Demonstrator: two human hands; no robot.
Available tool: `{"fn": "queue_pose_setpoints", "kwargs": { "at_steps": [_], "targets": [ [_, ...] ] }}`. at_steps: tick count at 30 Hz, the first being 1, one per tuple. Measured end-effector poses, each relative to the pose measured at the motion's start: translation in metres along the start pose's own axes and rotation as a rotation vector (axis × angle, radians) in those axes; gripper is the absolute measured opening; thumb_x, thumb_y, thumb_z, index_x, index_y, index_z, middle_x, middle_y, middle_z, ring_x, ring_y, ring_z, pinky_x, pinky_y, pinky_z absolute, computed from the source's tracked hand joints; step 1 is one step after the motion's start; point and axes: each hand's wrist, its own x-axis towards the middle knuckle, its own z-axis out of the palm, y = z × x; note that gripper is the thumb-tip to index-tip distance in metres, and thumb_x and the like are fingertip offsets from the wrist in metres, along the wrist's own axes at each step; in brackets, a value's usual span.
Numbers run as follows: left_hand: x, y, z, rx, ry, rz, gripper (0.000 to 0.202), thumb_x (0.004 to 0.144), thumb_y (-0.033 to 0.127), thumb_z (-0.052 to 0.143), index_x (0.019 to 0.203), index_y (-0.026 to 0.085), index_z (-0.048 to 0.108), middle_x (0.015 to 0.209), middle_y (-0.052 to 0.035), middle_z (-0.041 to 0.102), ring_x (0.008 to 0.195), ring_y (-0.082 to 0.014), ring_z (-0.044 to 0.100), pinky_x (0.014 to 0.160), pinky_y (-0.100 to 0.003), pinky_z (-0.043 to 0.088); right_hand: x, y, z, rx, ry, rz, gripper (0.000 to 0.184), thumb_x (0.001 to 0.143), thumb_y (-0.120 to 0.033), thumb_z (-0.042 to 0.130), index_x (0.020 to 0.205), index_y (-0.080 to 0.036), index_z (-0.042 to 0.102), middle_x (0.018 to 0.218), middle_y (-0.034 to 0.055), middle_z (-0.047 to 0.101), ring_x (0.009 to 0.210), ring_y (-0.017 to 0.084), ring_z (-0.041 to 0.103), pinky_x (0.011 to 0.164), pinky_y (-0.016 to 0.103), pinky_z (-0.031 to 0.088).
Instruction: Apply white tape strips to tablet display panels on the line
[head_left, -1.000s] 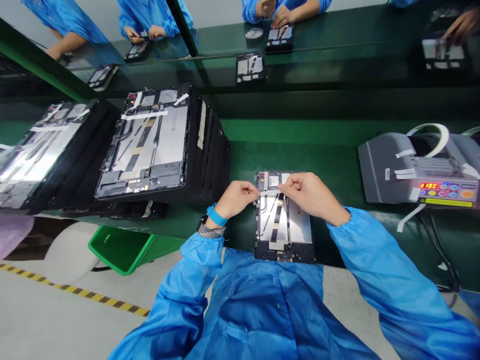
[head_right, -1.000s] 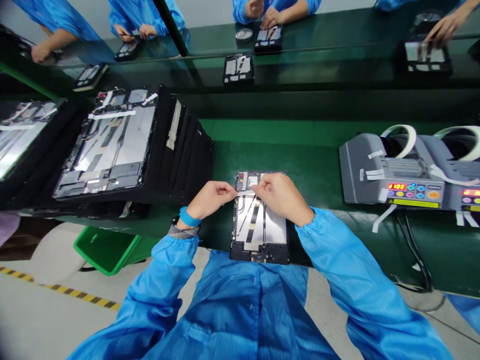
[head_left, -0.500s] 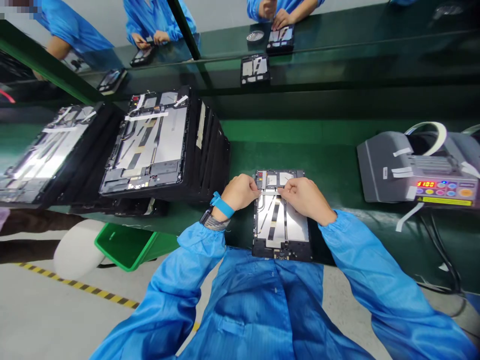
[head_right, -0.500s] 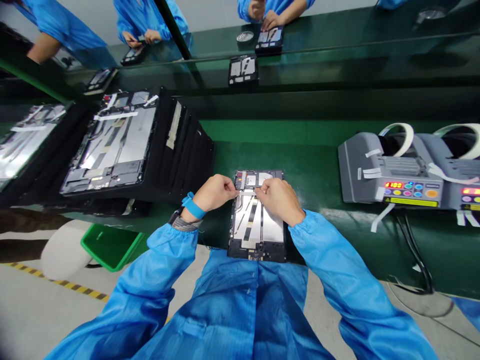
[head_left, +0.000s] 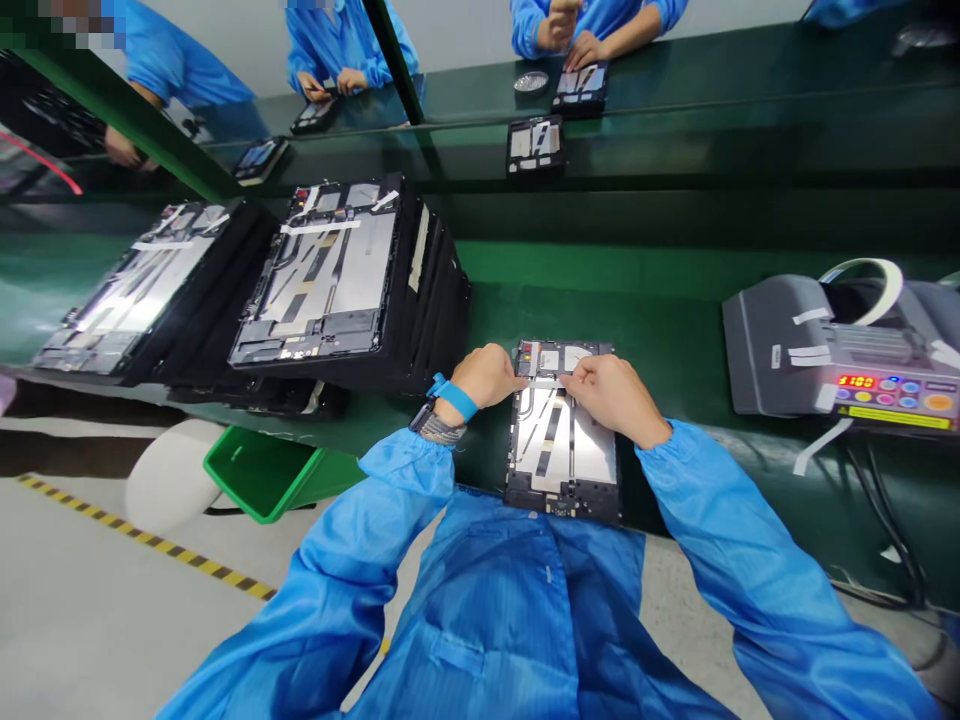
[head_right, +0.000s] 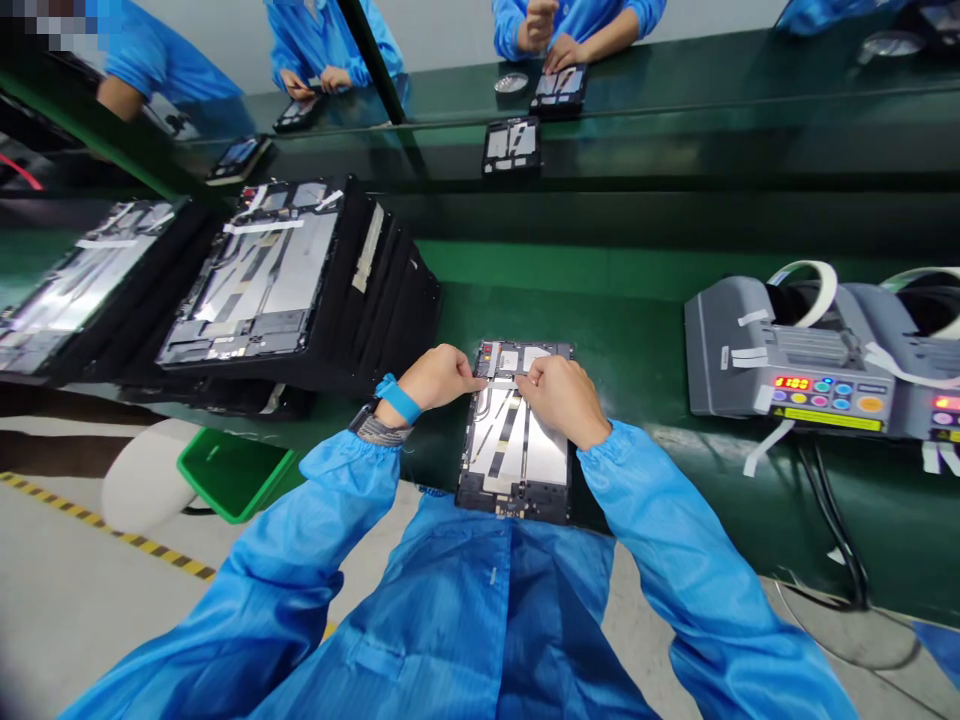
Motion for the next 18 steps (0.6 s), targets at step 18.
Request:
{"fn": "queue_pose_setpoints", "kwargs": {
  "at_steps": [18],
  "targets": [
    [-0.002, -0.022, 0.014, -0.375, -0.085, 0.022, 0.020, 0.074, 0.027, 0.078, 0.066, 0.019, 0.061, 0.060, 0.0033, 0.060, 0.057, -0.0123, 0.052, 0.056, -0.025, 0.037, -0.003, -0.001, -0.002, -0.050, -0.004, 0.022, 0.029, 0.095, -0.036, 0.063, 0.069, -0.023, 0.063, 0.060, 0.0011, 0.067, 0.058, 0.018, 0.058, 0.061, 0.029, 0.035]
  ]
}}
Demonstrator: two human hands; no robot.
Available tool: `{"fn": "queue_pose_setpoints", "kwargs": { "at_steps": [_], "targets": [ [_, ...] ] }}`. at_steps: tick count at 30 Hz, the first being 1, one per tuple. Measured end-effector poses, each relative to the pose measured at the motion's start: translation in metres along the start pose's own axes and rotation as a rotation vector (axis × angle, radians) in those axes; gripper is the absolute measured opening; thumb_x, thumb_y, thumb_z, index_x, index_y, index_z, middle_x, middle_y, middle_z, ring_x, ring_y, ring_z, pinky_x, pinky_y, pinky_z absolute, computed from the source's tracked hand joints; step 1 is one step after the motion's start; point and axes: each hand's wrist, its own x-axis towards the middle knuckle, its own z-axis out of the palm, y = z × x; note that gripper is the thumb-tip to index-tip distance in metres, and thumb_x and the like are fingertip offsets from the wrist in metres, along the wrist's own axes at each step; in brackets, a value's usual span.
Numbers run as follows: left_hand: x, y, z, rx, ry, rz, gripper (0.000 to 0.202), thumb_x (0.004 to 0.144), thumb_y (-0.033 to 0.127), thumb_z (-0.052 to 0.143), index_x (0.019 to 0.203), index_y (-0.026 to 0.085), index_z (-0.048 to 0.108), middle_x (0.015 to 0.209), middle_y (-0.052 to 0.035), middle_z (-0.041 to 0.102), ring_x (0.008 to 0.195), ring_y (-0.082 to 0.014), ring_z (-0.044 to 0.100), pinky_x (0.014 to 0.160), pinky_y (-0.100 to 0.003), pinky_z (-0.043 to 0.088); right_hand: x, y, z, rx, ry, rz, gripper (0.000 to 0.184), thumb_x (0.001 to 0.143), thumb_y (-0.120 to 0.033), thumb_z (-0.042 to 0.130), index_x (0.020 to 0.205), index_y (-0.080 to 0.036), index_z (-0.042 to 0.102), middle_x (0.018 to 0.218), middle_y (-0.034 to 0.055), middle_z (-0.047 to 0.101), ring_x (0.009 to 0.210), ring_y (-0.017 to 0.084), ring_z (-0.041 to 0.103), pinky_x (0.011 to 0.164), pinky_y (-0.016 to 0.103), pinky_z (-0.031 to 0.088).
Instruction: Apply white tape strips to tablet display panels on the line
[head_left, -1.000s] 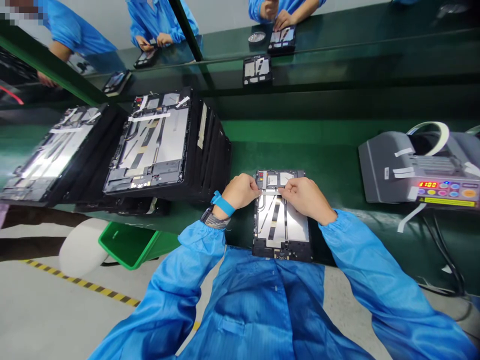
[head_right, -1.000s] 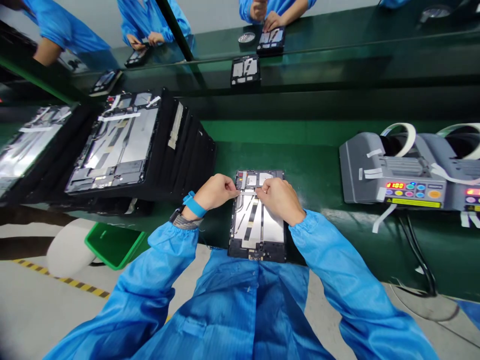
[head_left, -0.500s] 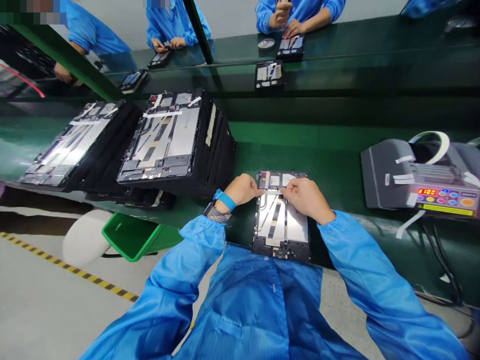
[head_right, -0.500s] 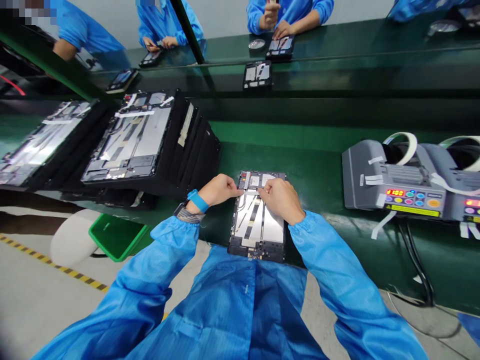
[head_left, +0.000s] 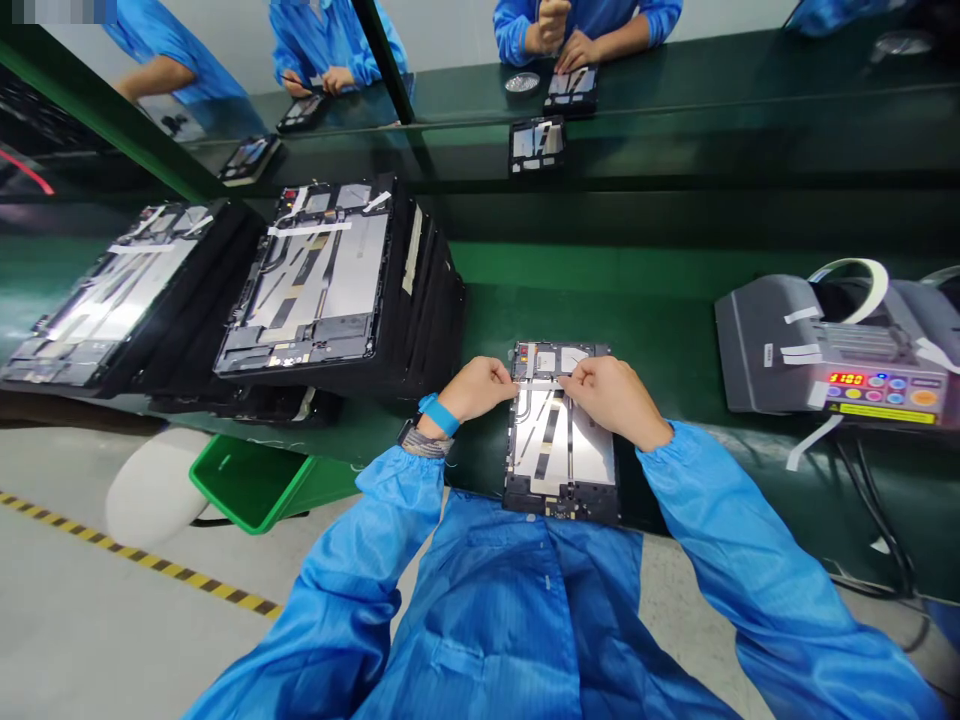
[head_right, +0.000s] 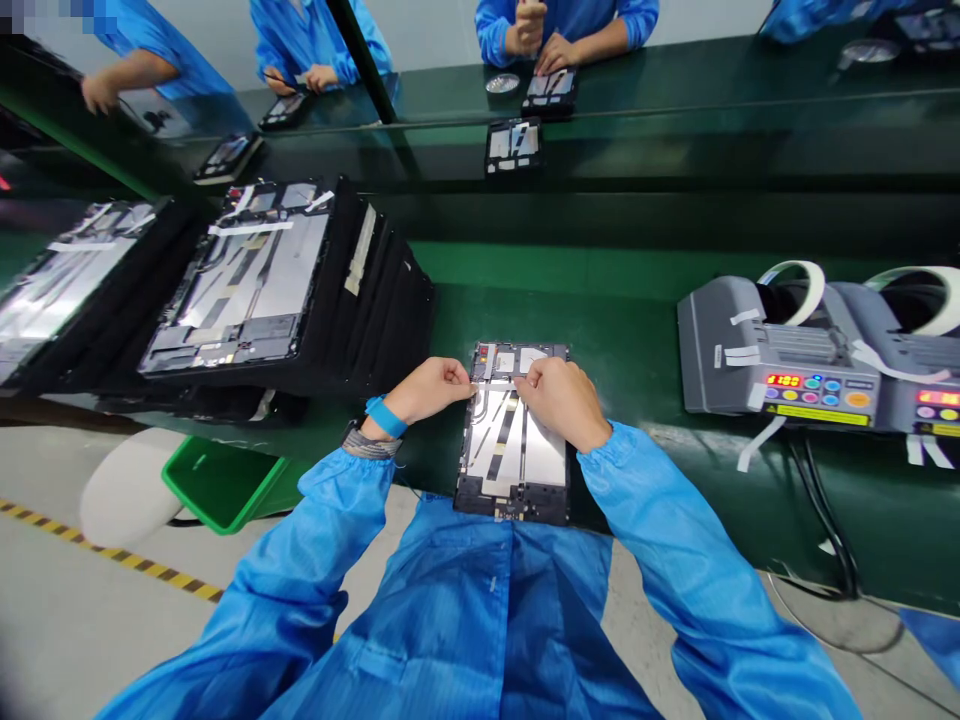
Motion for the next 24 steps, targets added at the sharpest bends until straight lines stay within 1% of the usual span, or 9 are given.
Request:
{"fn": "queue_pose_setpoints", "kwargs": {
  "at_steps": [4, 6, 10, 14, 16, 18, 21, 22, 24],
  "targets": [
    [-0.006, 0.013, 0.008, 0.331, 0.128, 0.020, 0.016, 0.075, 0.026, 0.075, 0.071, 0.022, 0.059, 0.071, -0.0020, 0.067, 0.069, -0.0200, 0.061, 0.062, -0.029, 0.039, -0.003, -0.002, -0.001, -0.026, -0.019, 0.021, 0.028, 0.096, -0.035, 0.063, 0.070, -0.023, 0.064, 0.061, 0.0018, 0.068, 0.059, 0.018, 0.058, 0.062, 0.030, 0.034],
    [-0.009, 0.019, 0.012, 0.431, 0.149, 0.027, 0.014, 0.078, 0.028, 0.071, 0.074, 0.024, 0.059, 0.076, -0.0046, 0.070, 0.075, -0.0243, 0.066, 0.065, -0.031, 0.039, -0.003, -0.002, -0.003, -0.029, -0.038, 0.029, 0.027, 0.096, -0.034, 0.063, 0.071, -0.023, 0.065, 0.062, 0.0021, 0.070, 0.059, 0.018, 0.058, 0.061, 0.030, 0.034],
    [-0.014, 0.024, 0.016, 0.497, 0.126, 0.024, 0.007, 0.086, 0.027, 0.065, 0.091, 0.024, 0.061, 0.084, -0.0065, 0.074, 0.085, -0.0289, 0.072, 0.068, -0.032, 0.042, -0.002, -0.001, -0.004, -0.044, -0.049, 0.030, 0.023, 0.095, -0.031, 0.064, 0.074, -0.022, 0.068, 0.065, 0.0027, 0.071, 0.061, 0.018, 0.060, 0.061, 0.029, 0.035],
    [-0.019, 0.030, 0.019, 0.580, 0.151, -0.006, 0.026, 0.091, 0.026, 0.062, 0.116, 0.021, 0.058, 0.097, -0.0110, 0.077, 0.091, -0.0323, 0.075, 0.072, -0.034, 0.047, 0.000, 0.000, -0.004, -0.069, -0.044, 0.023, 0.021, 0.093, -0.030, 0.065, 0.075, -0.021, 0.070, 0.068, 0.0034, 0.072, 0.063, 0.018, 0.060, 0.061, 0.028, 0.035],
    [-0.023, 0.034, 0.021, 0.620, 0.154, -0.021, 0.031, 0.092, 0.025, 0.061, 0.122, 0.019, 0.056, 0.099, -0.0134, 0.077, 0.091, -0.0338, 0.075, 0.074, -0.037, 0.049, 0.000, 0.001, -0.005, -0.063, -0.054, 0.033, 0.020, 0.093, -0.030, 0.065, 0.076, -0.021, 0.071, 0.068, 0.0034, 0.072, 0.063, 0.017, 0.061, 0.060, 0.028, 0.036],
    [-0.030, 0.036, 0.026, 0.653, 0.209, 0.002, 0.031, 0.094, 0.023, 0.057, 0.125, 0.016, 0.056, 0.104, -0.0156, 0.077, 0.095, -0.0346, 0.075, 0.076, -0.039, 0.052, 0.001, 0.001, -0.006, -0.043, -0.082, 0.048, 0.018, 0.092, -0.027, 0.064, 0.076, -0.021, 0.072, 0.067, 0.0029, 0.073, 0.063, 0.017, 0.062, 0.061, 0.027, 0.037],
    [-0.052, 0.032, 0.041, 0.711, 0.364, 0.213, 0.031, 0.098, 0.020, 0.052, 0.129, 0.014, 0.057, 0.123, -0.0191, 0.072, 0.115, -0.0349, 0.069, 0.090, -0.044, 0.055, 0.003, 0.000, -0.010, -0.017, -0.136, 0.068, 0.015, 0.089, -0.021, 0.064, 0.076, -0.021, 0.072, 0.067, 0.0023, 0.074, 0.063, 0.016, 0.065, 0.061, 0.025, 0.039],
    [-0.061, 0.029, 0.048, 0.730, 0.386, 0.330, 0.033, 0.100, 0.021, 0.053, 0.132, 0.013, 0.058, 0.132, -0.0199, 0.069, 0.124, -0.0352, 0.066, 0.098, -0.046, 0.054, 0.003, 0.000, -0.011, -0.015, -0.148, 0.072, 0.015, 0.088, -0.020, 0.064, 0.075, -0.020, 0.071, 0.067, 0.0023, 0.074, 0.063, 0.015, 0.065, 0.061, 0.024, 0.039],
    [-0.078, 0.019, 0.062, 0.763, 0.354, 0.556, 0.040, 0.102, 0.028, 0.056, 0.139, 0.012, 0.057, 0.150, -0.0208, 0.060, 0.141, -0.0371, 0.055, 0.114, -0.053, 0.047, 0.004, -0.002, -0.013, -0.019, -0.163, 0.076, 0.015, 0.088, -0.019, 0.064, 0.074, -0.020, 0.070, 0.065, 0.0021, 0.073, 0.063, 0.015, 0.066, 0.061, 0.024, 0.039]
  ]
}}
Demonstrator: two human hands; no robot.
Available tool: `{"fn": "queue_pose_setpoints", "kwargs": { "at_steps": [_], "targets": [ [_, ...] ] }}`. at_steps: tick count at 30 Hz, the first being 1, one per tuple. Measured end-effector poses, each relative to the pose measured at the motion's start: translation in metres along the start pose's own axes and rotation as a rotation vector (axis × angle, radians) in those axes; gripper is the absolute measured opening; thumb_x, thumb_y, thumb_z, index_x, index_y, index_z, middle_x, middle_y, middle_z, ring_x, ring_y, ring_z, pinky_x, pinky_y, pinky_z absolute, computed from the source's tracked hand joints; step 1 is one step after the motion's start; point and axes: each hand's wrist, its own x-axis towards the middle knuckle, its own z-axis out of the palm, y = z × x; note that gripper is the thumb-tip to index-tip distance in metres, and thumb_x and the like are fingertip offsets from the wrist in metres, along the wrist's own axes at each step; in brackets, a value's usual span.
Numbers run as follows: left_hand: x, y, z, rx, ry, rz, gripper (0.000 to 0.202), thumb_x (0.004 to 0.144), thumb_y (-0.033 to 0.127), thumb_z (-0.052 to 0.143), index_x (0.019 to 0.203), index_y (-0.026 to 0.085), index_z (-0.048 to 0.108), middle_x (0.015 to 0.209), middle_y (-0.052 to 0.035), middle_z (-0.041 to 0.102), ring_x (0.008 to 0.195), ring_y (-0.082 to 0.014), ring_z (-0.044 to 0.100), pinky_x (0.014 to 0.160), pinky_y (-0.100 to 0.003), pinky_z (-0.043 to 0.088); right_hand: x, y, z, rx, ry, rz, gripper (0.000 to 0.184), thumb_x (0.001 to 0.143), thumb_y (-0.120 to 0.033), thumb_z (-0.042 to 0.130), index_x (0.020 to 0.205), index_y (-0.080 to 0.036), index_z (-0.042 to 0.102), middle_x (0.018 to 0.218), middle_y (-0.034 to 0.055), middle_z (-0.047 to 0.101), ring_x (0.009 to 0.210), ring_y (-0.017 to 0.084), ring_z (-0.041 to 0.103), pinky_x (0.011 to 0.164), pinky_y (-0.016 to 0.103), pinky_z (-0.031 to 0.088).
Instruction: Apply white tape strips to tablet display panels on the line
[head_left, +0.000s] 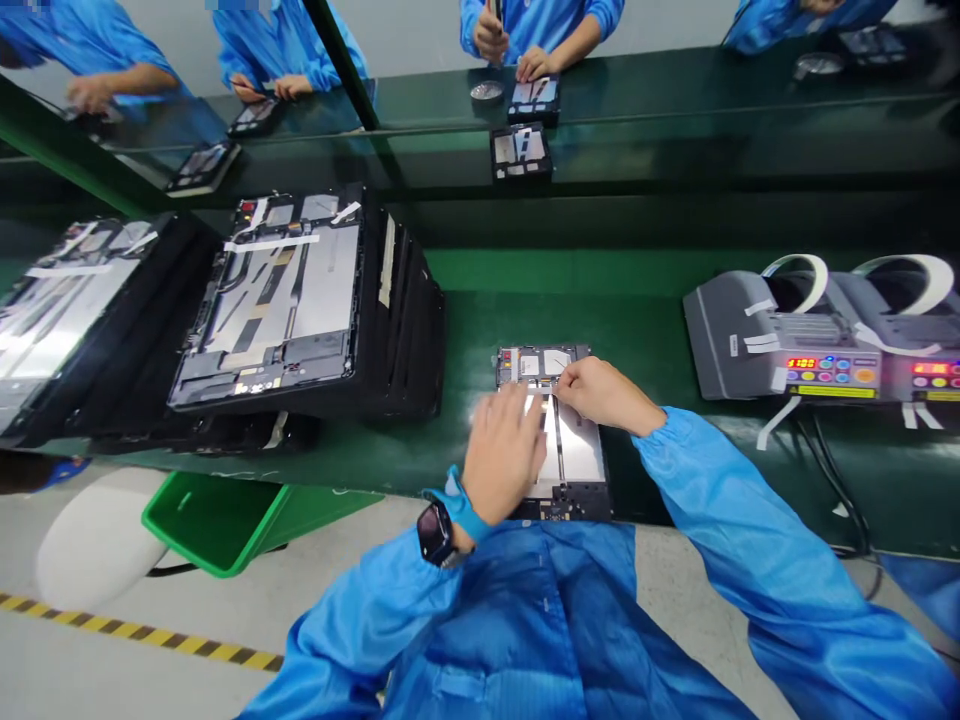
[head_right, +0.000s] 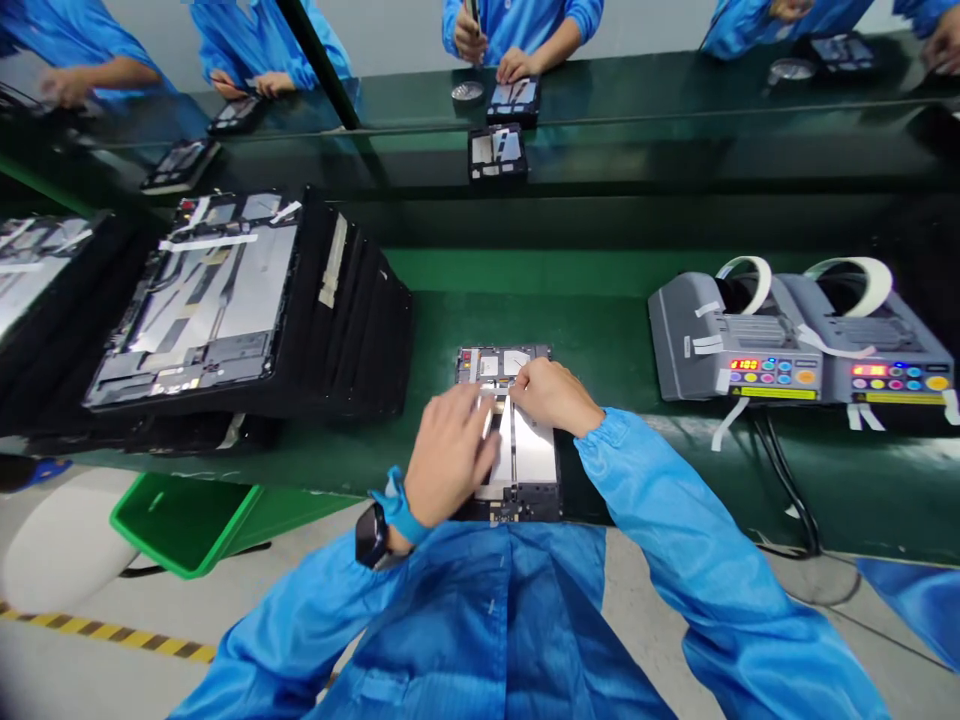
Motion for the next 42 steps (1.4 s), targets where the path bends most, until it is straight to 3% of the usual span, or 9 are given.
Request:
{"fn": "queue_pose_setpoints", "kwargs": {
  "at_steps": [2, 5, 10, 15, 21, 25, 33, 37, 42],
  "targets": [
    [-0.016, 0.005, 0.008, -0.001, 0.013, 0.105, 0.051, 0.102, 0.037, 0.059, 0.146, 0.010, 0.054, 0.161, -0.0223, 0.050, 0.152, -0.0397, 0.044, 0.122, -0.056, 0.040, 0.001, -0.002, -0.001, -0.008, -0.006, 0.001, 0.017, 0.088, -0.019, 0.063, 0.072, -0.021, 0.069, 0.063, 0.0016, 0.072, 0.062, 0.015, 0.066, 0.061, 0.024, 0.040],
    [-0.027, 0.000, 0.018, 0.012, 0.047, 0.020, 0.063, 0.104, 0.045, 0.056, 0.152, 0.005, 0.049, 0.165, -0.0259, 0.044, 0.156, -0.0411, 0.039, 0.125, -0.056, 0.037, 0.002, -0.005, -0.002, -0.019, -0.012, 0.005, 0.019, 0.088, -0.020, 0.063, 0.070, -0.021, 0.067, 0.060, 0.0009, 0.070, 0.060, 0.015, 0.066, 0.060, 0.024, 0.040],
    [-0.025, -0.017, 0.022, 0.006, 0.037, -0.055, 0.062, 0.108, 0.043, 0.047, 0.157, 0.007, 0.045, 0.162, -0.0232, 0.049, 0.152, -0.0353, 0.047, 0.125, -0.056, 0.037, 0.005, -0.005, -0.001, -0.036, -0.017, 0.019, 0.021, 0.089, -0.022, 0.063, 0.069, -0.021, 0.066, 0.059, 0.0008, 0.069, 0.059, 0.015, 0.065, 0.060, 0.024, 0.040],
    [-0.026, -0.019, 0.013, 0.009, 0.033, -0.042, 0.053, 0.108, 0.040, 0.048, 0.150, 0.010, 0.056, 0.160, -0.0201, 0.053, 0.150, -0.0356, 0.050, 0.122, -0.054, 0.041, 0.006, -0.005, -0.001, -0.039, -0.011, 0.028, 0.021, 0.089, -0.022, 0.063, 0.068, -0.021, 0.065, 0.059, 0.0002, 0.068, 0.057, 0.014, 0.063, 0.059, 0.024, 0.039],
    [-0.015, -0.009, 0.014, 0.007, -0.040, 0.077, 0.058, 0.106, 0.044, 0.052, 0.158, 0.018, 0.050, 0.171, -0.0173, 0.037, 0.159, -0.0354, 0.035, 0.127, -0.056, 0.034, 0.004, -0.009, -0.003, -0.036, -0.020, 0.039, 0.021, 0.091, -0.021, 0.062, 0.071, -0.021, 0.067, 0.062, 0.0010, 0.070, 0.060, 0.015, 0.065, 0.059, 0.024, 0.038],
    [-0.012, -0.005, 0.022, 0.021, -0.100, 0.078, 0.062, 0.105, 0.049, 0.052, 0.160, 0.020, 0.048, 0.171, -0.0190, 0.037, 0.159, -0.0372, 0.035, 0.127, -0.059, 0.033, 0.003, -0.009, -0.004, -0.052, -0.030, 0.031, 0.022, 0.091, -0.020, 0.061, 0.070, -0.021, 0.067, 0.061, 0.0018, 0.071, 0.061, 0.015, 0.066, 0.060, 0.024, 0.040],
    [-0.017, -0.007, 0.028, 0.022, -0.090, 0.089, 0.066, 0.106, 0.050, 0.051, 0.164, 0.020, 0.042, 0.173, -0.0181, 0.033, 0.162, -0.0349, 0.029, 0.130, -0.060, 0.027, 0.004, -0.011, -0.009, -0.049, -0.089, 0.068, 0.029, 0.092, -0.021, 0.060, 0.064, -0.020, 0.065, 0.053, 0.0026, 0.067, 0.051, 0.014, 0.063, 0.055, 0.023, 0.041],
    [-0.018, -0.005, 0.028, 0.033, -0.086, 0.069, 0.067, 0.104, 0.049, 0.055, 0.164, 0.023, 0.041, 0.174, -0.0164, 0.033, 0.161, -0.0368, 0.030, 0.128, -0.061, 0.029, 0.006, -0.009, -0.010, 0.006, -0.148, 0.071, 0.031, 0.093, -0.021, 0.059, 0.062, -0.019, 0.063, 0.049, 0.0016, 0.064, 0.044, 0.013, 0.059, 0.051, 0.022, 0.042],
    [-0.017, -0.002, 0.023, 0.043, -0.093, 0.028, 0.062, 0.105, 0.049, 0.052, 0.163, 0.027, 0.045, 0.173, -0.0126, 0.035, 0.155, -0.0379, 0.041, 0.118, -0.059, 0.041, 0.008, -0.008, -0.009, 0.022, -0.158, 0.079, 0.030, 0.092, -0.021, 0.058, 0.062, -0.019, 0.062, 0.047, 0.0009, 0.062, 0.042, 0.013, 0.058, 0.049, 0.022, 0.041]
  ]
}}
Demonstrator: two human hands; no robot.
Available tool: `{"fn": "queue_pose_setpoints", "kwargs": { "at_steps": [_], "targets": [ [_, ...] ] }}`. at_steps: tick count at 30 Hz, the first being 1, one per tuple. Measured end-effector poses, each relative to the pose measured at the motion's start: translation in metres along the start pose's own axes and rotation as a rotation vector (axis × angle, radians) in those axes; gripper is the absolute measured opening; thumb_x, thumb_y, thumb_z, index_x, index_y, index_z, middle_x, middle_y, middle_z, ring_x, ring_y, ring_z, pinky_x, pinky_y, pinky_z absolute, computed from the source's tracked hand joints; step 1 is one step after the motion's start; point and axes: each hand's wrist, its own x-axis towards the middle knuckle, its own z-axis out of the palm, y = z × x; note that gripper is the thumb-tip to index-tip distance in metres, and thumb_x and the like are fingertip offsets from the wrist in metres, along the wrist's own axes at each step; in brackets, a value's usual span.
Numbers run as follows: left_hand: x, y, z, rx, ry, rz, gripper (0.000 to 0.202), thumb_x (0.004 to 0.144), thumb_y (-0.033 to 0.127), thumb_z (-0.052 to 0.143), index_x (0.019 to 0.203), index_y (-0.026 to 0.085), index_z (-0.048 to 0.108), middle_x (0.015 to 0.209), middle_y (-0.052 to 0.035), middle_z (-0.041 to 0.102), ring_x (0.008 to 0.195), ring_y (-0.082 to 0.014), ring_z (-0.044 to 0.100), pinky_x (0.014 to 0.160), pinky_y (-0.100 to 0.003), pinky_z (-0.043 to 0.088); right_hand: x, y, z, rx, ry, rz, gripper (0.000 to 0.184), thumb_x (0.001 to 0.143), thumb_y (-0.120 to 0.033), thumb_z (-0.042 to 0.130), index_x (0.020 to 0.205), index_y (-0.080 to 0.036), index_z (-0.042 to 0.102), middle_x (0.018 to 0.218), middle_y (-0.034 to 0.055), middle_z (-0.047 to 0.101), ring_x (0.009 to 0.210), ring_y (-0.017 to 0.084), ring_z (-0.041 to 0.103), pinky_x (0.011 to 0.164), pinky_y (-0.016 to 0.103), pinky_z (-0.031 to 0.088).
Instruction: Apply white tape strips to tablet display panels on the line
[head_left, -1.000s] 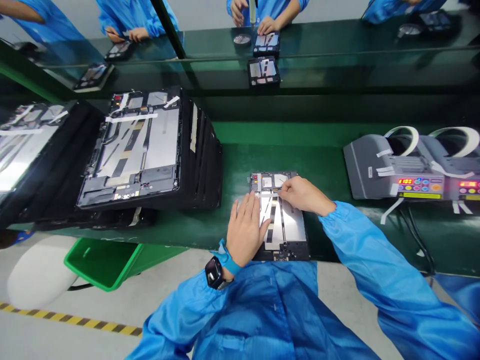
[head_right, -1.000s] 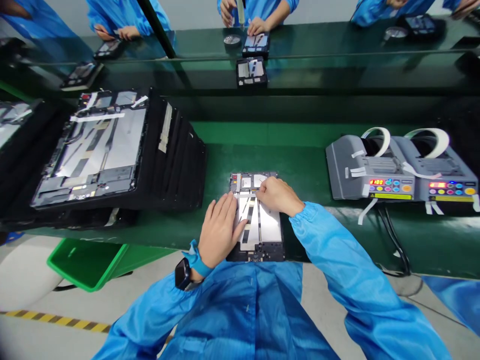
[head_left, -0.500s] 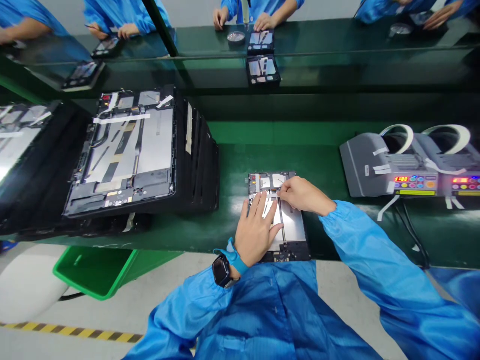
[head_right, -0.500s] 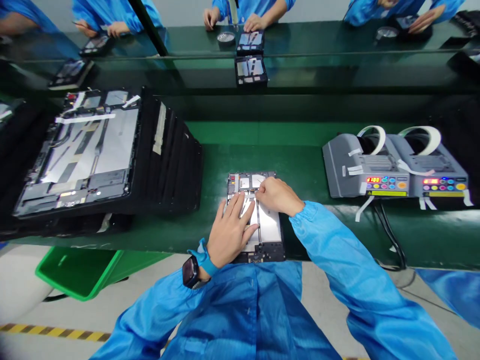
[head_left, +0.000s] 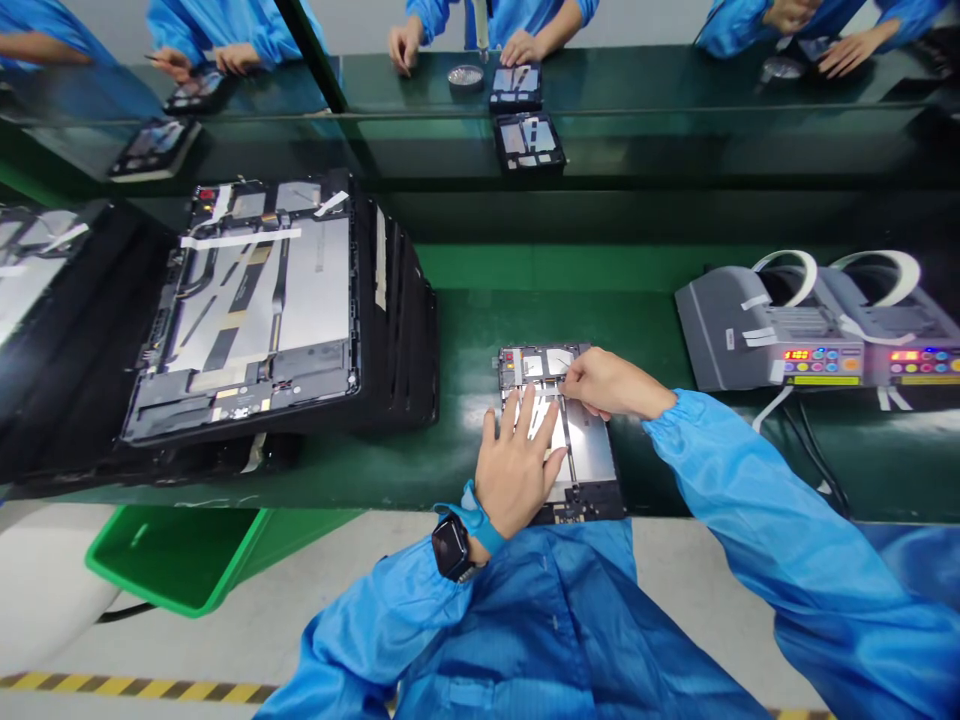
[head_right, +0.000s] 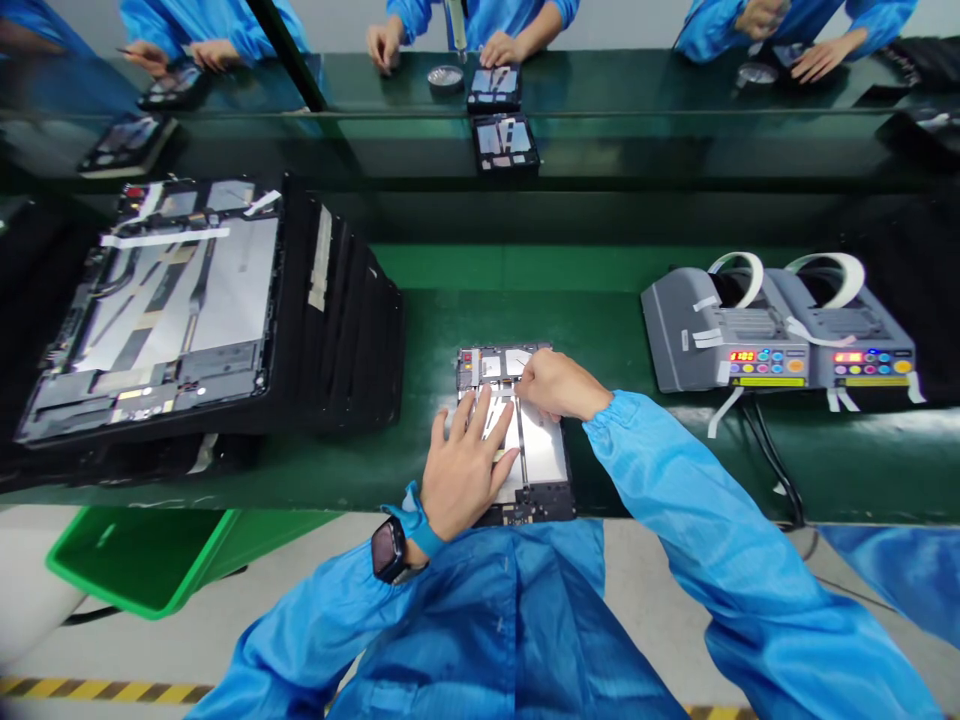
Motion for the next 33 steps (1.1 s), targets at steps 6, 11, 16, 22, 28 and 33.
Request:
{"fn": "queue_pose_setpoints", "kwargs": {
  "at_steps": [6, 11, 16, 22, 28, 33],
  "targets": [
    [0.000, 0.000, -0.001, -0.021, 0.008, 0.008, 0.060, 0.107, 0.049, 0.047, 0.162, 0.025, 0.047, 0.172, -0.0144, 0.036, 0.152, -0.0392, 0.043, 0.116, -0.060, 0.041, -0.001, -0.003, -0.005, -0.088, 0.017, 0.025, 0.031, 0.092, -0.023, 0.061, 0.062, -0.019, 0.065, 0.047, 0.0016, 0.063, 0.044, 0.015, 0.060, 0.053, 0.025, 0.043],
    [0.000, 0.000, 0.001, -0.035, 0.007, 0.002, 0.060, 0.107, 0.047, 0.047, 0.162, 0.025, 0.046, 0.173, -0.0141, 0.035, 0.153, -0.0388, 0.042, 0.116, -0.061, 0.040, -0.007, 0.002, -0.011, 0.083, 0.007, 0.011, 0.028, 0.092, -0.019, 0.063, 0.065, -0.019, 0.063, 0.047, -0.0022, 0.060, 0.042, 0.011, 0.055, 0.048, 0.023, 0.040],
    [0.000, 0.001, 0.000, -0.034, 0.001, 0.004, 0.060, 0.107, 0.048, 0.047, 0.162, 0.024, 0.046, 0.173, -0.0153, 0.034, 0.153, -0.0392, 0.042, 0.116, -0.062, 0.040, -0.011, 0.006, -0.007, 0.239, 0.023, 0.030, 0.027, 0.095, -0.020, 0.063, 0.068, -0.019, 0.061, 0.047, -0.0038, 0.058, 0.041, 0.010, 0.052, 0.045, 0.021, 0.039],
    [0.002, 0.002, -0.003, -0.014, -0.004, 0.000, 0.064, 0.106, 0.049, 0.049, 0.165, 0.026, 0.040, 0.172, -0.0152, 0.037, 0.152, -0.0393, 0.043, 0.116, -0.060, 0.041, -0.010, 0.005, -0.002, 0.300, 0.007, 0.014, 0.023, 0.092, -0.013, 0.064, 0.069, -0.017, 0.062, 0.048, -0.0038, 0.059, 0.042, 0.009, 0.052, 0.045, 0.020, 0.039],
    [0.002, 0.002, -0.005, -0.020, -0.008, 0.011, 0.063, 0.105, 0.054, 0.050, 0.163, 0.031, 0.044, 0.172, -0.0158, 0.036, 0.151, -0.0415, 0.044, 0.115, -0.062, 0.041, -0.005, 0.010, 0.001, 0.277, 0.032, -0.006, 0.021, 0.088, -0.010, 0.062, 0.069, -0.018, 0.061, 0.047, -0.0039, 0.059, 0.042, 0.010, 0.054, 0.047, 0.020, 0.041],
    [0.001, 0.002, -0.003, -0.021, -0.001, 0.013, 0.063, 0.105, 0.053, 0.050, 0.164, 0.032, 0.043, 0.173, -0.0155, 0.034, 0.153, -0.0417, 0.043, 0.116, -0.063, 0.040, -0.004, 0.012, 0.005, 0.106, 0.119, -0.011, 0.018, 0.086, -0.013, 0.063, 0.069, -0.019, 0.065, 0.050, -0.0032, 0.062, 0.046, 0.012, 0.059, 0.053, 0.021, 0.042]
  ]
}}
